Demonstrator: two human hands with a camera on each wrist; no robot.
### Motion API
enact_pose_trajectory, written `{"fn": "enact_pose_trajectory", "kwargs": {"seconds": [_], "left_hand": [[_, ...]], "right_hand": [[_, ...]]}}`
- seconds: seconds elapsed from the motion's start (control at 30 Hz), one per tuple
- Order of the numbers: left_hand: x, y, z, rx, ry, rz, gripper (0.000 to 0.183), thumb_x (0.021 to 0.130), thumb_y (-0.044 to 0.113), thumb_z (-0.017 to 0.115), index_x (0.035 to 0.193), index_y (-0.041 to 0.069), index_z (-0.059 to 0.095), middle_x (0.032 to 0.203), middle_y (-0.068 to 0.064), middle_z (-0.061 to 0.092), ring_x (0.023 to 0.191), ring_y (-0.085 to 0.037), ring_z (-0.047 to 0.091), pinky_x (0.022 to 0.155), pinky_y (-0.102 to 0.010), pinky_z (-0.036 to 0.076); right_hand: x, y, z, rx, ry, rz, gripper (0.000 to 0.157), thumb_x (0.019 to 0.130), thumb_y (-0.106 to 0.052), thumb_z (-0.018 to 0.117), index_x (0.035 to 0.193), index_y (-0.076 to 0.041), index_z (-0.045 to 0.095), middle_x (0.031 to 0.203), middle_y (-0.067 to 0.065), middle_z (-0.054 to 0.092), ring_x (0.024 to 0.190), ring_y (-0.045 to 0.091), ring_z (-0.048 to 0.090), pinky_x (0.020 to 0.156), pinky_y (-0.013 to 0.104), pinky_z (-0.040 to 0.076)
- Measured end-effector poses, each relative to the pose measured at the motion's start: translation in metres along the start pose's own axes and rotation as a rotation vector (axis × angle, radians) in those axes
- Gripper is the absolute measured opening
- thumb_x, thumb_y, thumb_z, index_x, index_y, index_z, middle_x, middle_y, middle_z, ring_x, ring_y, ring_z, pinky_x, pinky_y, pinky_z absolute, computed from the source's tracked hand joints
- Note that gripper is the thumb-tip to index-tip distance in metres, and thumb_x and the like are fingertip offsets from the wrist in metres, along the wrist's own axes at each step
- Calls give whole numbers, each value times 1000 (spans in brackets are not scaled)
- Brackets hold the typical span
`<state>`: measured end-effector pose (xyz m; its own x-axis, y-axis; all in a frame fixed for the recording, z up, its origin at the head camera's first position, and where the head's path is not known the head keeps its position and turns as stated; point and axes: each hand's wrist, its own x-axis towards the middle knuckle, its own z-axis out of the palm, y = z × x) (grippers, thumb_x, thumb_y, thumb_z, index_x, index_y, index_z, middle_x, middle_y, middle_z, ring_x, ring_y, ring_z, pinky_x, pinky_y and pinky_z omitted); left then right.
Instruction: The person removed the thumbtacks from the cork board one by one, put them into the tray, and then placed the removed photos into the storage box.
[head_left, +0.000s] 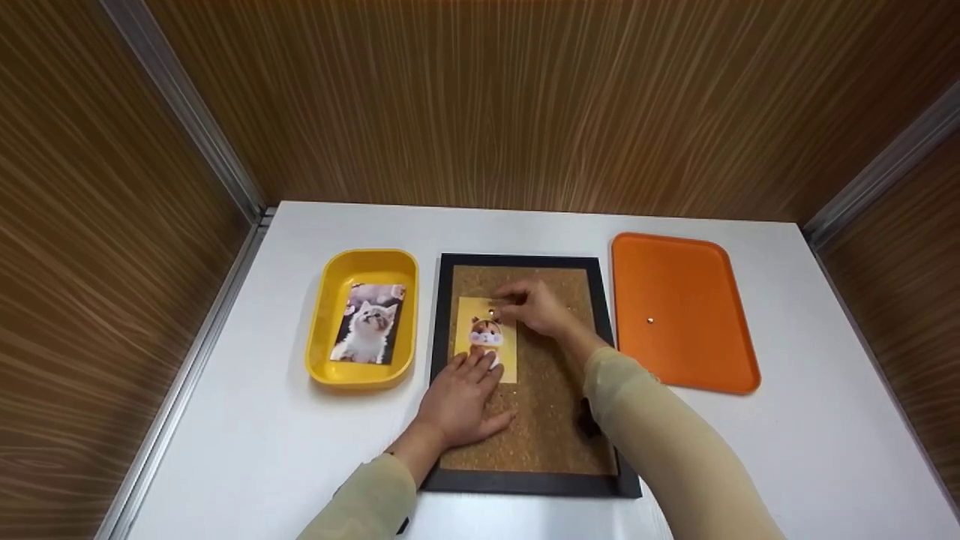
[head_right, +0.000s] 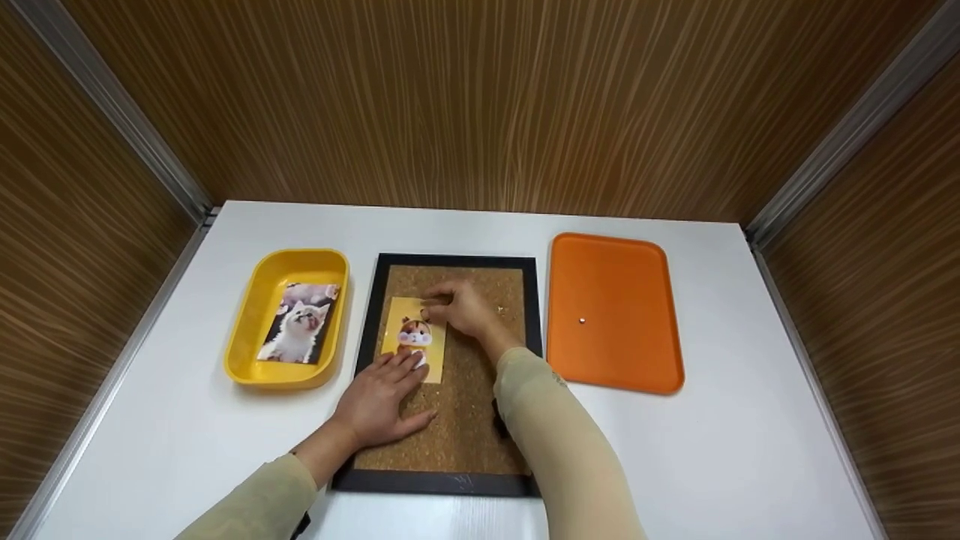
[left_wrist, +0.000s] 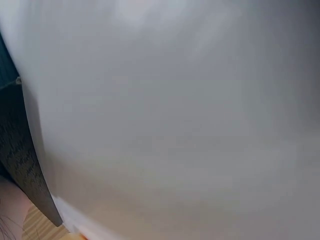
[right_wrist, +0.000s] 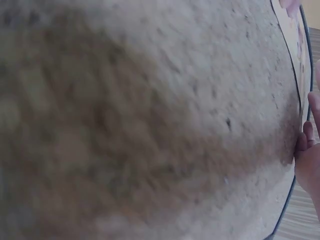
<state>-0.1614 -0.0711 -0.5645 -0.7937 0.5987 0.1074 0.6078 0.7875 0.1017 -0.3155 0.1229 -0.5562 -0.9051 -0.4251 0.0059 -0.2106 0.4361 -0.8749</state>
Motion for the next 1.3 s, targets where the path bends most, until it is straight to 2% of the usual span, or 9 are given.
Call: {"fn": "enact_pose_trajectory", "kwargs": {"seconds": [0.17,0.4,0.73,1.17,1.3], "left_hand": [[0,0,1,16,4,11,80,91,73,33,142,14,51,152,-8,41,142,-28,32,114,-44,28],[0,-1,2,21,44,27,78,90,71,39,139,13,54,148,-9,46,139,-28,37,113,-43,31],[1,-1,0,4,29,17,78,90,71,37,140,13,54,149,-8,45,140,-28,36,113,-43,30],[0,-1,1,12,9,9,80,91,72,33,141,14,52,151,-8,42,141,-28,33,115,-43,27],[1,-1,2,12,31,17,80,90,73,34,140,13,54,149,-8,44,140,-28,36,114,-43,30]], "right_hand": [[0,6,5,-27,14,18,28,82,-15,79,109,-12,75,111,-1,69,104,17,61,94,38,48],[-2,7,6,-44,27,53,26,83,-18,79,108,-15,76,113,-1,68,113,20,56,104,41,39],[-2,6,6,-120,36,107,27,81,-29,80,107,-24,76,114,-7,66,115,17,53,107,41,34],[0,6,8,-195,18,56,23,82,-28,79,104,-22,76,118,-3,64,116,21,53,107,44,35],[0,7,7,-200,22,71,20,81,-29,79,100,-22,77,120,-4,63,123,22,49,112,45,27]]}}
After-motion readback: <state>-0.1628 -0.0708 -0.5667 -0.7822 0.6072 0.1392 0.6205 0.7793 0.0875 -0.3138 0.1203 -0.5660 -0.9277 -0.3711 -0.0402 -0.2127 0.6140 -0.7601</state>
